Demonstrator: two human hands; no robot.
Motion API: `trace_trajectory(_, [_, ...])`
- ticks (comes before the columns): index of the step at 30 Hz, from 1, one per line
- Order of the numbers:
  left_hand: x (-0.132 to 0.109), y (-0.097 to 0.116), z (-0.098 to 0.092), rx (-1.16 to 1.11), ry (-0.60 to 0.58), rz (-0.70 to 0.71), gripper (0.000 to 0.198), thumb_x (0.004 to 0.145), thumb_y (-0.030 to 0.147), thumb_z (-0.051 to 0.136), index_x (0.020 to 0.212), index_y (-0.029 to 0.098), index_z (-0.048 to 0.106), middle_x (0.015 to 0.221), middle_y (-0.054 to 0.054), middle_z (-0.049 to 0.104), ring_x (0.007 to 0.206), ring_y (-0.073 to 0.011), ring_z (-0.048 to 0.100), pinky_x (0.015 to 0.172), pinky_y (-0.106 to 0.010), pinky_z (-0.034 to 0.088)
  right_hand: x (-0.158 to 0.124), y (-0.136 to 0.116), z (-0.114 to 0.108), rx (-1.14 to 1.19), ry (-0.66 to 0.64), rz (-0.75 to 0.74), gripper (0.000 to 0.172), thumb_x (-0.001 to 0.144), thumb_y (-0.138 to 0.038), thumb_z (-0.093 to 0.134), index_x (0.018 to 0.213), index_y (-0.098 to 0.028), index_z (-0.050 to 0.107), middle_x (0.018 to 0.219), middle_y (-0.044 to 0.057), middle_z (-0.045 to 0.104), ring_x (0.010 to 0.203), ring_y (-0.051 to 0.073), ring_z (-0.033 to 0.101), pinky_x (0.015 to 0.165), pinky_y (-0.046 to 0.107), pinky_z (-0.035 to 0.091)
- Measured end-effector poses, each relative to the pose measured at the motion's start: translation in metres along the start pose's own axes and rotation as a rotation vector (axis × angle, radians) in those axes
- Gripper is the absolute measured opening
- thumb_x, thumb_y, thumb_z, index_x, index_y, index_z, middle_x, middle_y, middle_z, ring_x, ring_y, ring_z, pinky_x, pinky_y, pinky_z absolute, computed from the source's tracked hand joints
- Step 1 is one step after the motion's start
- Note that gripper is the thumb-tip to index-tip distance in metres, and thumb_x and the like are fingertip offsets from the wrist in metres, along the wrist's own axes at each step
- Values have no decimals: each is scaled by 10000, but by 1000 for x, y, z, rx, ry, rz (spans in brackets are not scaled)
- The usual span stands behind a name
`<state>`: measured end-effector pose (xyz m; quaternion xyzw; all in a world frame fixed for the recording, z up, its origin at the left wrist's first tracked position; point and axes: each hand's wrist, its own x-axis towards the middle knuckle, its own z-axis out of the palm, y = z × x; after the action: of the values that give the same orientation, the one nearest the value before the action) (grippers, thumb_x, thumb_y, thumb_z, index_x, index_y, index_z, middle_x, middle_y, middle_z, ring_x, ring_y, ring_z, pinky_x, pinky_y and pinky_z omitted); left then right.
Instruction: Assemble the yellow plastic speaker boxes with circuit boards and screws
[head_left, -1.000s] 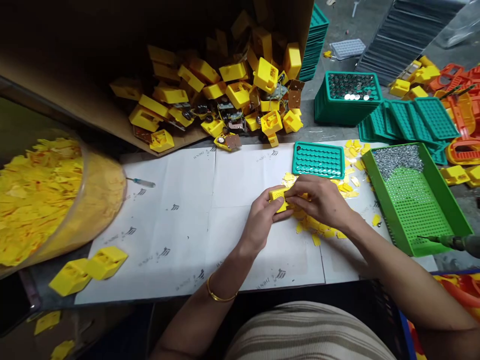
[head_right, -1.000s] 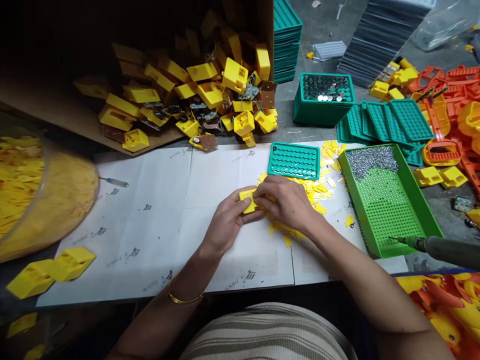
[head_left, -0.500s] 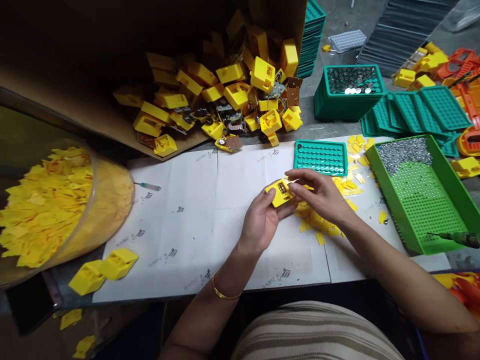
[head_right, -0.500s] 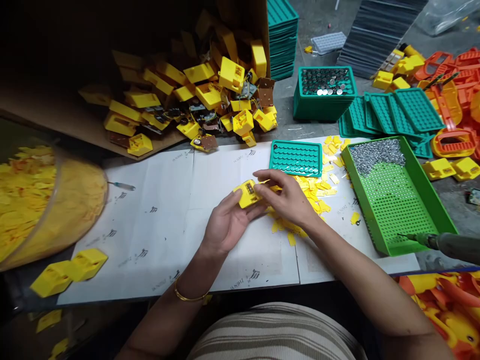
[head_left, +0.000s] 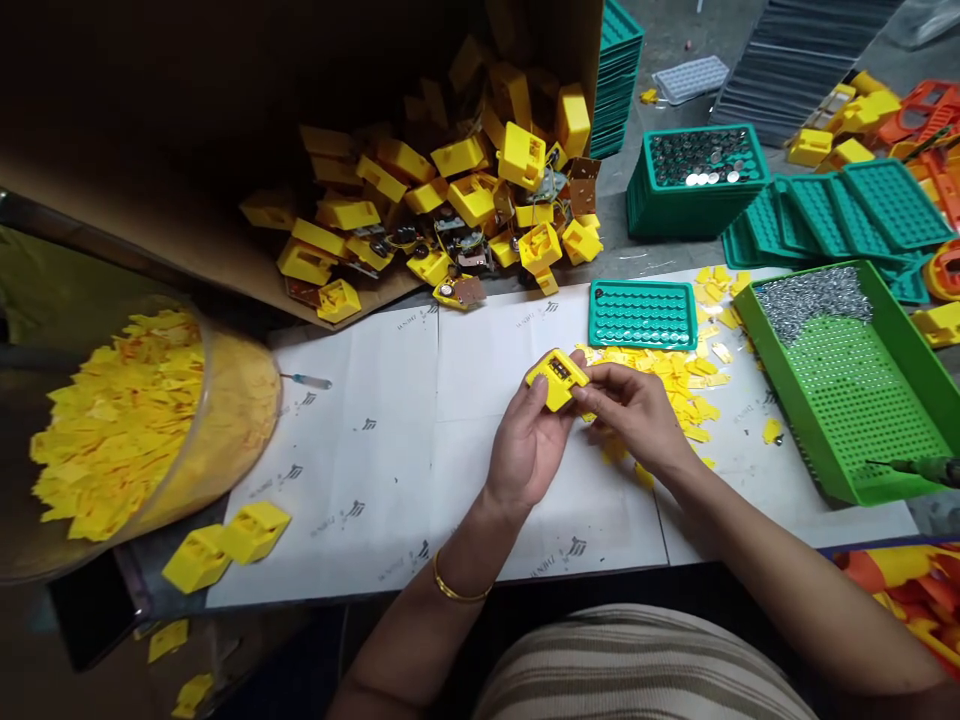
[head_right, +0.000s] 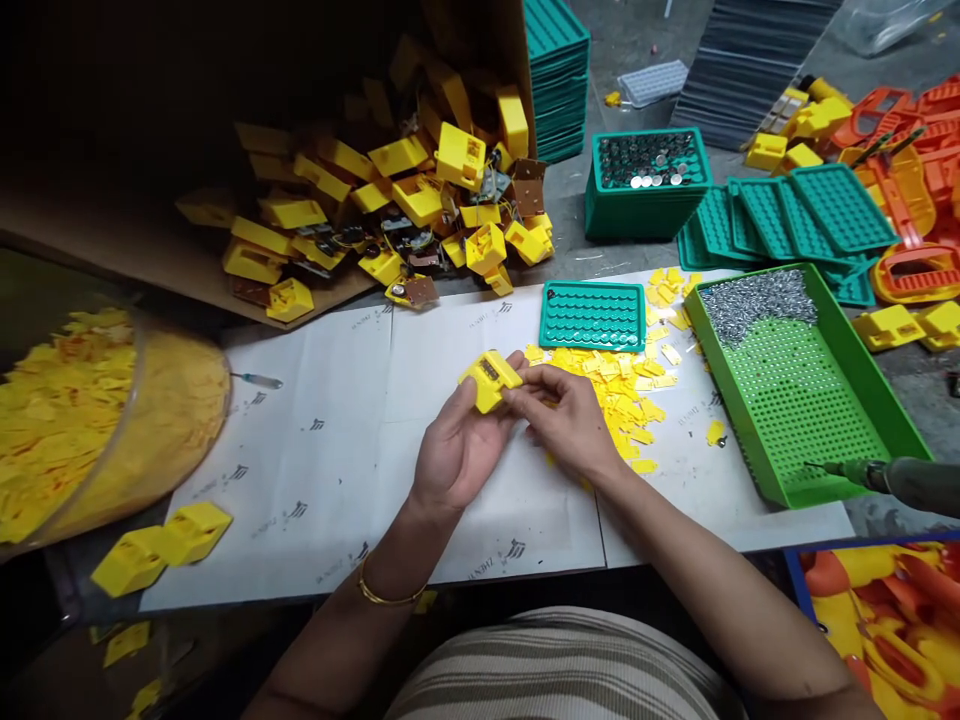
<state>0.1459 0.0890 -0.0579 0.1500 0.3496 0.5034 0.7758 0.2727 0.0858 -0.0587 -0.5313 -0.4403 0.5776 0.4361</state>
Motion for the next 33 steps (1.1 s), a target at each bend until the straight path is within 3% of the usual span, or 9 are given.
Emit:
trace_trajectory(5, [-3,-1,0,108,-48,23,328,845,276,605,1161,190,606,1243,-83,634,1214,-239,536,1025,-387,416,-3,8,-10,-533,79,-393,172,883,-322,536,963,-191,614,892,50,668,787,169,620,704,306,505])
trace_trajectory(8, [-4,1,-1,248,-1,58,315,776,216,672,1086,170,637,1115,-64,685,1105,-210,599,977,-325,447,-3,7,-20,-787,62,-505,213,926,-292,446,1023,-172,592,938,86,658,826,190,612,721,319,484])
trace_trajectory(11, [-1,8,-3,292,75,86,297,733,181,698,1023,168,635,984,-49,706,951,-185,654,854,-289,506,-1,0,-29,-902,67,-537,257,949,-319,425,1073,-172,596,999,96,652,890,204,604,724,317,471])
trace_trajectory(14, [4,18,-7,221,175,146,262,715,153,701,958,190,611,1002,-37,697,966,-190,661,828,-285,524,-2,-5,-32,-1055,148,-576,227,931,-330,480,990,-192,649,955,88,645,898,228,565,703,334,439])
trace_trajectory(21, [11,21,-10,152,231,72,179,763,101,620,936,142,621,990,-51,696,991,-198,666,797,-260,555,-5,8,-16,-1371,-84,-436,146,887,-317,566,923,-222,671,887,83,619,842,237,495,550,313,282])
trace_trajectory(25, [12,17,-11,176,226,33,232,776,125,617,1007,145,615,1027,-59,687,967,-198,677,760,-261,569,-2,4,-15,-1317,-178,-303,164,914,-273,508,898,-220,662,938,69,604,838,205,521,490,285,190])
trace_trajectory(27, [11,16,-12,191,215,11,250,778,140,622,1028,145,612,1043,-62,678,928,-197,686,702,-246,575,-3,0,-21,-1199,-189,-259,146,904,-254,515,901,-217,656,931,50,589,755,163,522,501,269,234])
trace_trajectory(31, [9,10,-11,231,154,-54,275,777,160,634,1050,141,606,1029,-69,675,840,-175,694,661,-240,578,-13,-6,-43,-676,-133,-220,104,879,-294,567,909,-205,613,816,5,569,655,108,521,581,247,393])
trace_trajectory(33, [6,4,-7,261,130,-103,320,762,158,652,1076,151,596,1028,-68,676,824,-170,694,678,-253,580,-20,-6,-54,-316,-116,-78,180,865,-381,585,905,-207,561,750,-16,572,557,90,528,508,226,420])
